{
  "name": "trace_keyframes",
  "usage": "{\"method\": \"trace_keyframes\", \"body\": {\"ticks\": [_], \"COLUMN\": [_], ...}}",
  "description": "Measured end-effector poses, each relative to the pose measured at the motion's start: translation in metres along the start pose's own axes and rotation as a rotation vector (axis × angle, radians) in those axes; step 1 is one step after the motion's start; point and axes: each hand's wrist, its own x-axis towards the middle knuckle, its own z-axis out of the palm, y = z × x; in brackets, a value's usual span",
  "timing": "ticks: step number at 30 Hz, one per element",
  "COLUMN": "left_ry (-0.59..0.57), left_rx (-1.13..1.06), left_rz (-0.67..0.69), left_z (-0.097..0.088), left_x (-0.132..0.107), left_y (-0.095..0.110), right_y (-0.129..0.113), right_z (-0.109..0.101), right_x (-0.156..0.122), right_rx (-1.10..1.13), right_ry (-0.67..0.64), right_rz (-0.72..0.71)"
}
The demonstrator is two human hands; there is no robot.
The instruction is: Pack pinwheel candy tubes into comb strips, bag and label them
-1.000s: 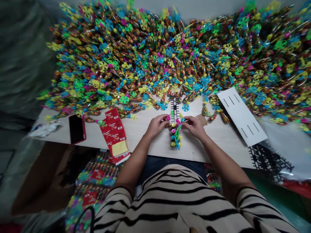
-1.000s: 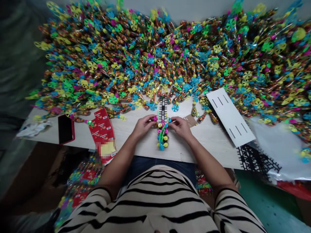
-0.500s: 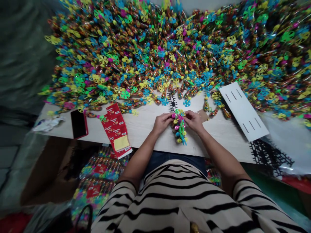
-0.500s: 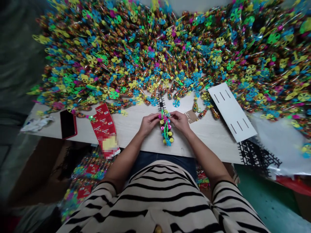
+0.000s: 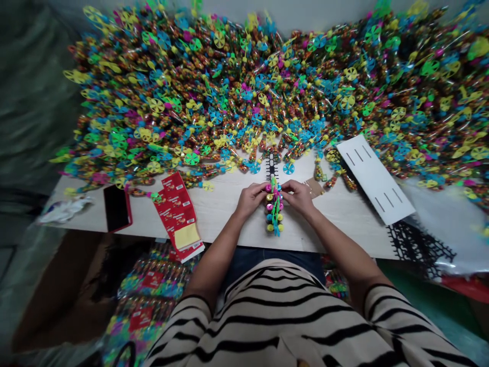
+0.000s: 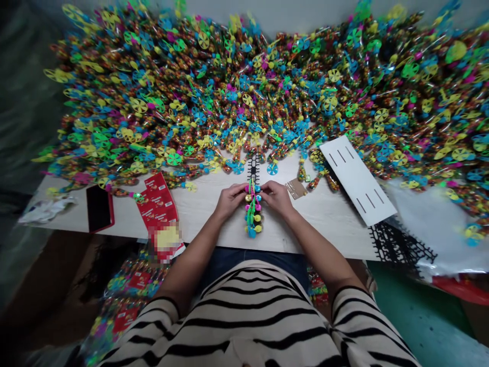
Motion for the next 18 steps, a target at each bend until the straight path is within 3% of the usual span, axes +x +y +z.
{"method": "trace_keyframes", "body": {"ticks": [6, 8, 11, 13, 15, 18], "left_ry": [-0.023, -0.085, -0.223, -0.226, -0.127, 0.026], "left_rx": [0.017, 0.015, 0.007, 0.050, 0.136, 0.254], "left_rz": [0.023, 0.028, 0.030, 0.026, 0.026, 0.052], "left_z": [-0.002, -0.011, -0.036, -0.056, -0.069, -0.070], "left_x": [0.002, 0.003, 0.009, 0.023, 0.045, 0.096], "left_y": [0.002, 0.004, 0.007, 0.007, 0.007, 0.006], "right_y": [-0.001, -0.001, 0.003, 0.008, 0.014, 0.021], "right_z": [0.003, -0.007, -0.040, -0.068, -0.092, -0.108], "right_x": [0.001, 0.001, 0.010, 0.029, 0.063, 0.133], "right_rx": [0.006, -0.008, -0.090, -0.202, -0.348, -0.566], "right_ry": [-0.006, -0.100, -0.286, -0.246, -0.102, 0.021], "right_rz": [-0.019, -0.055, -0.107, -0.129, -0.157, -0.230]}}
